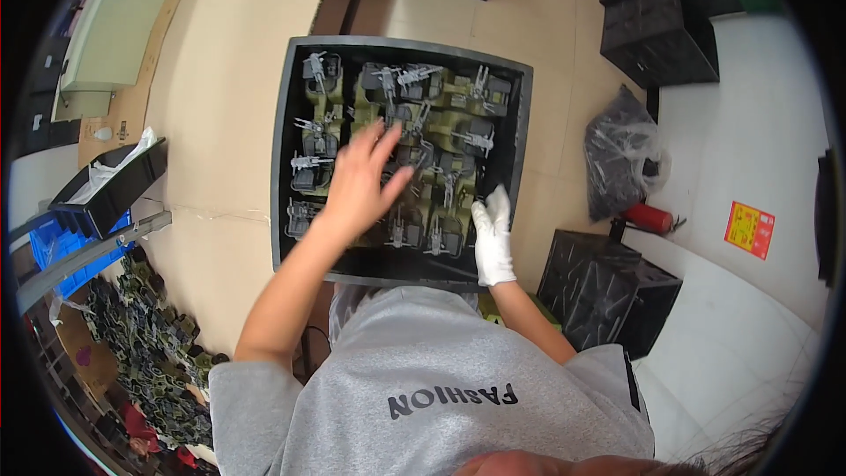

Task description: The person assembles plastic toy tanks from tank parts at a workstation, then organizes the finished toy tanks into plastic crates. The assembly is performed while wearing white gloves.

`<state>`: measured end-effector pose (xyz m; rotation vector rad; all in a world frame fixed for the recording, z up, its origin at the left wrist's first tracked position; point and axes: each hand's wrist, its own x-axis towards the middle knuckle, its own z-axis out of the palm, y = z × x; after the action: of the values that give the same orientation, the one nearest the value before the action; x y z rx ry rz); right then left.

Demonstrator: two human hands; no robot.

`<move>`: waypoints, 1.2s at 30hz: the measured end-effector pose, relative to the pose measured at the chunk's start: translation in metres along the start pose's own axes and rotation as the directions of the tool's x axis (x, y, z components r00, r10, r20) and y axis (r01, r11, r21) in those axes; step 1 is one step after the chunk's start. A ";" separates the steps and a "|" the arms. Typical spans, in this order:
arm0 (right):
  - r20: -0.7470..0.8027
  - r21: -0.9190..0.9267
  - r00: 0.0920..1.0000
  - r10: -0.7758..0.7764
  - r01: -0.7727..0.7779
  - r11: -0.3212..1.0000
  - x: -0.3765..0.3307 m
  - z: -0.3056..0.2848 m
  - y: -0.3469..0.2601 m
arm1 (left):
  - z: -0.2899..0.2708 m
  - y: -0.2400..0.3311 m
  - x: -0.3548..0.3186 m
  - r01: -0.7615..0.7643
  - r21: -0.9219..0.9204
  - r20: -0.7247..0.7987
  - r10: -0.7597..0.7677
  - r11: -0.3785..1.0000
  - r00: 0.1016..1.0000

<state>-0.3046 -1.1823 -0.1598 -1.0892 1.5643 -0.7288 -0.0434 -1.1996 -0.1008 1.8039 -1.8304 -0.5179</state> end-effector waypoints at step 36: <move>-0.040 -0.168 0.999 0.019 -0.025 0.985 -0.016 -0.055 0.002 | -0.087 -0.175 -0.134 0.478 -0.475 -0.082 -0.578 0.739 0.812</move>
<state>-0.3574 -1.1709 -0.1405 -1.1848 1.6924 -0.6143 0.1460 -1.0660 -0.1491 1.9472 -0.9166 -0.8195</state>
